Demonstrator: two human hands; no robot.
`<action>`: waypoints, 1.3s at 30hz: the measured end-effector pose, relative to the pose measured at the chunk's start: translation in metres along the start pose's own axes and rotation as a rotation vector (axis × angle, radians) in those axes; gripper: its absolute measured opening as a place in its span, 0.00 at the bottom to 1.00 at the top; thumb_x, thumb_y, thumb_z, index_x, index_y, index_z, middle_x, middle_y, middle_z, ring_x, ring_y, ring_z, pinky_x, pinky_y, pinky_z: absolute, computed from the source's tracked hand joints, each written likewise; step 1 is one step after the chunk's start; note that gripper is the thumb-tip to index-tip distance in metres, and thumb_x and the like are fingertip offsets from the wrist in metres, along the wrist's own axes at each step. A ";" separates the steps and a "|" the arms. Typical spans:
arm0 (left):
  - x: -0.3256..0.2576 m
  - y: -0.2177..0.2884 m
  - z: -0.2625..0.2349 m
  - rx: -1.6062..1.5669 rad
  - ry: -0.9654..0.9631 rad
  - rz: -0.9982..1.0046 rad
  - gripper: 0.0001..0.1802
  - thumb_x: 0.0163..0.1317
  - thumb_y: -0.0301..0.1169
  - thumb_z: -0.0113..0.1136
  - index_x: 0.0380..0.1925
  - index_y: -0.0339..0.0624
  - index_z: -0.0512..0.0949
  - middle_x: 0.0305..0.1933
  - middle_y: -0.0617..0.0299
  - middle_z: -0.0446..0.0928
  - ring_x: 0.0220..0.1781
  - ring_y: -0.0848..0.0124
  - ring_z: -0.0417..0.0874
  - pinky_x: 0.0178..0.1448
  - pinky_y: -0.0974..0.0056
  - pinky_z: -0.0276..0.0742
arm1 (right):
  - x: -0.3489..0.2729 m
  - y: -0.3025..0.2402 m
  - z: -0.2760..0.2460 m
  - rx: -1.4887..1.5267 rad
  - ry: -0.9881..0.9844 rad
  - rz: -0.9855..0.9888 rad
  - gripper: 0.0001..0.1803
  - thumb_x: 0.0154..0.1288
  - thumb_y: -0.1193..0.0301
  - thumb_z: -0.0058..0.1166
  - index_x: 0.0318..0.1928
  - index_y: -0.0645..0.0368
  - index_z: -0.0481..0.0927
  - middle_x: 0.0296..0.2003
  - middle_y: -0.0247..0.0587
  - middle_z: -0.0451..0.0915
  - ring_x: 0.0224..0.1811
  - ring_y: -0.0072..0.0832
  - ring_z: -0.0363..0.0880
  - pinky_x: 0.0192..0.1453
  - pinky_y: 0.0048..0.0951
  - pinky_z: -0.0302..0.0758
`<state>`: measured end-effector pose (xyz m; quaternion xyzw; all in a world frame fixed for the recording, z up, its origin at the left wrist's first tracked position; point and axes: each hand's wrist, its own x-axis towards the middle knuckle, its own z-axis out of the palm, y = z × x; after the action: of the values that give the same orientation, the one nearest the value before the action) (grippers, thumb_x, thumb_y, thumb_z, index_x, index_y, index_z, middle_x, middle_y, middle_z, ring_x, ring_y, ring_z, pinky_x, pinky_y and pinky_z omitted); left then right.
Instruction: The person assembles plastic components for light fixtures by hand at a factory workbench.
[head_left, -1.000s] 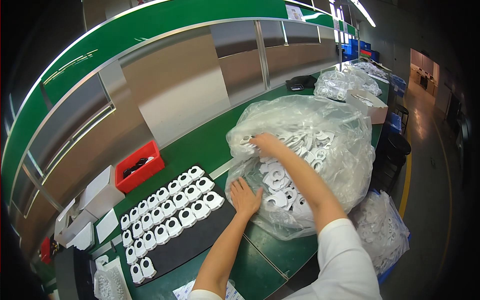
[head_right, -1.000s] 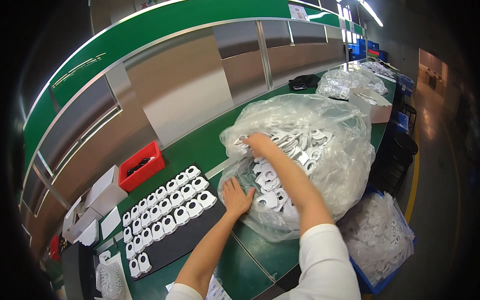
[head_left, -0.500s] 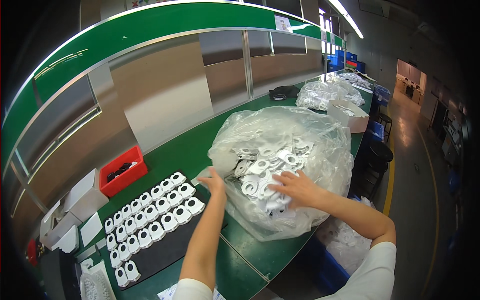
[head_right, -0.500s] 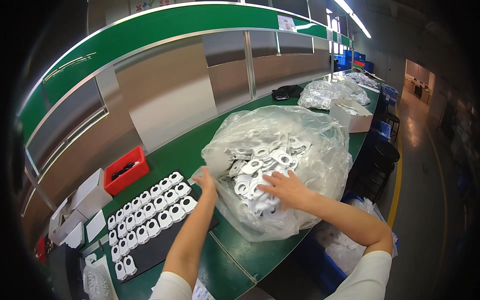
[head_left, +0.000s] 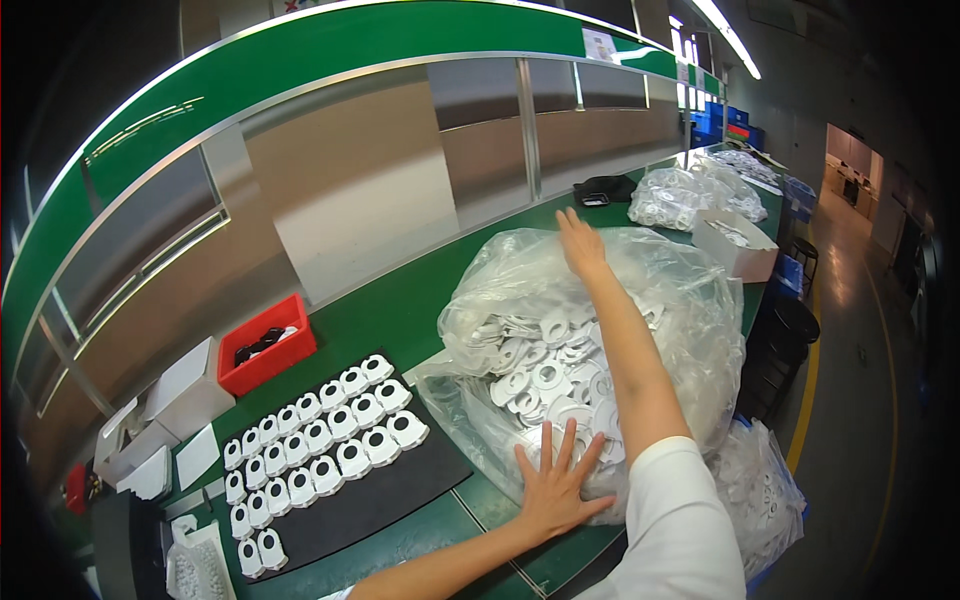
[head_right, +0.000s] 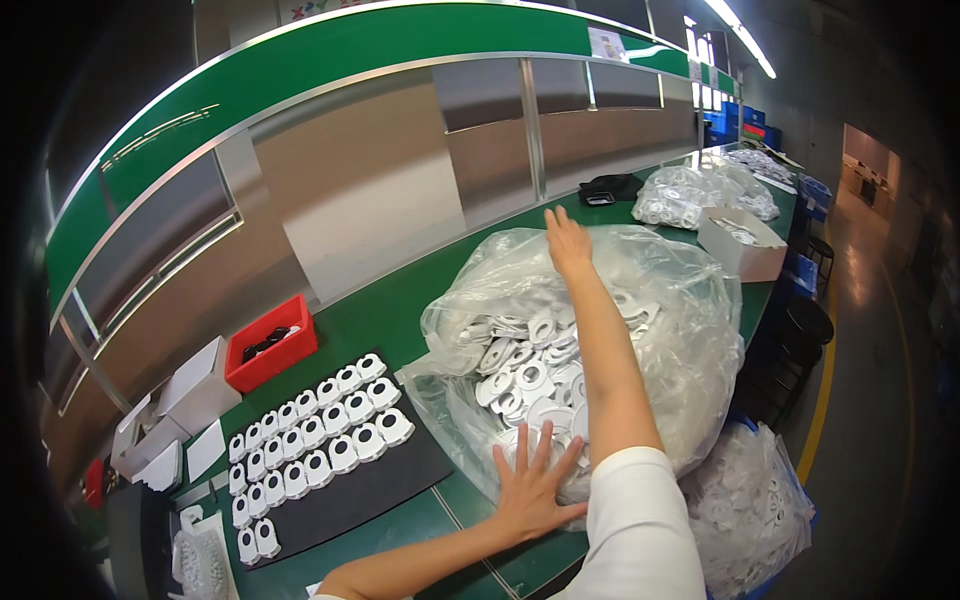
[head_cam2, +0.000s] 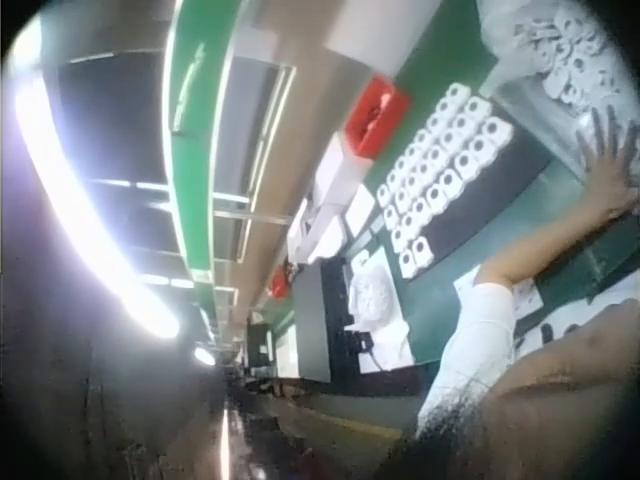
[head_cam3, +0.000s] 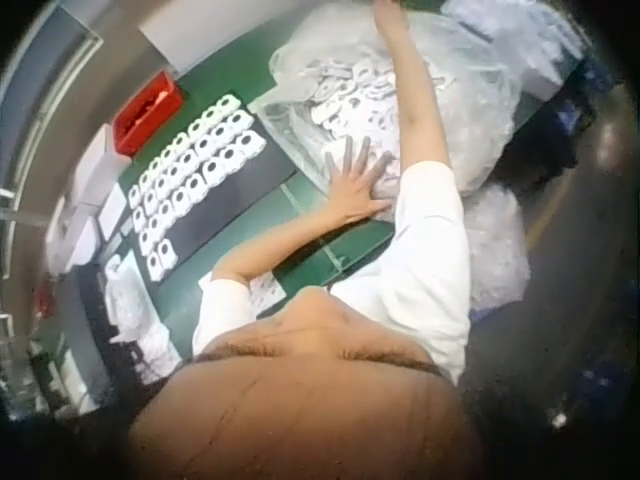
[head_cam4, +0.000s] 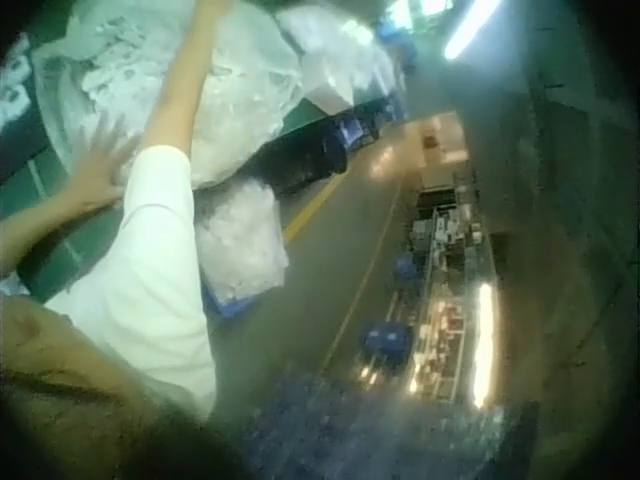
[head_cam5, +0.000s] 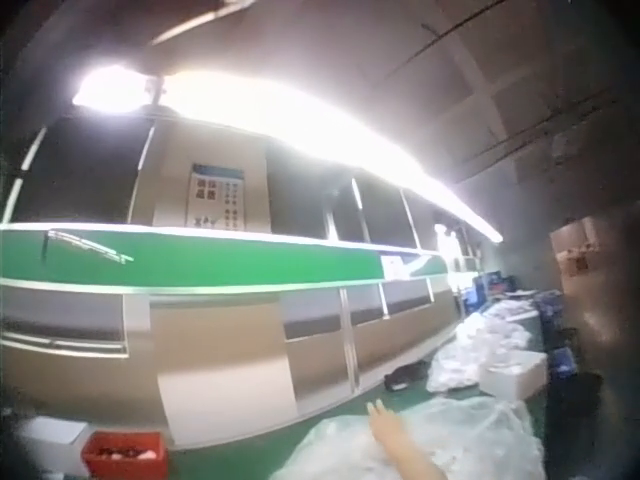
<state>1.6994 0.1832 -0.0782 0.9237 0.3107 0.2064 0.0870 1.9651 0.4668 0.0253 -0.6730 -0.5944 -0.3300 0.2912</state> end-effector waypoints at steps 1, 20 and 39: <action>0.002 -0.009 0.006 0.040 -0.038 -0.032 0.49 0.45 0.64 0.55 0.67 0.63 0.51 0.73 0.50 0.37 0.72 0.44 0.33 0.57 0.22 0.33 | -0.004 -0.008 0.014 0.036 -0.231 0.167 0.25 0.57 0.66 0.55 0.55 0.55 0.65 0.47 0.46 0.74 0.48 0.38 0.75 0.46 0.39 0.74; -0.089 0.034 -0.025 -0.009 0.142 -0.086 0.57 0.39 0.64 0.59 0.68 0.52 0.49 0.72 0.49 0.39 0.72 0.45 0.36 0.58 0.24 0.33 | 0.017 -0.021 -0.286 0.964 0.325 0.051 0.09 0.56 0.68 0.56 0.29 0.63 0.81 0.29 0.39 0.82 0.34 0.22 0.78 0.39 0.21 0.72; -0.096 0.012 -0.025 -0.073 0.168 -0.300 0.63 0.38 0.68 0.59 0.67 0.43 0.44 0.71 0.44 0.34 0.71 0.40 0.28 0.62 0.28 0.27 | -0.149 0.147 -0.201 -0.133 -0.354 0.746 0.43 0.54 0.36 0.43 0.62 0.55 0.62 0.62 0.52 0.59 0.63 0.49 0.60 0.63 0.48 0.59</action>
<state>1.6256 0.1164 -0.0833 0.8428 0.4434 0.2789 0.1238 2.0796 0.2007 0.0307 -0.9059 -0.3280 -0.1189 0.2399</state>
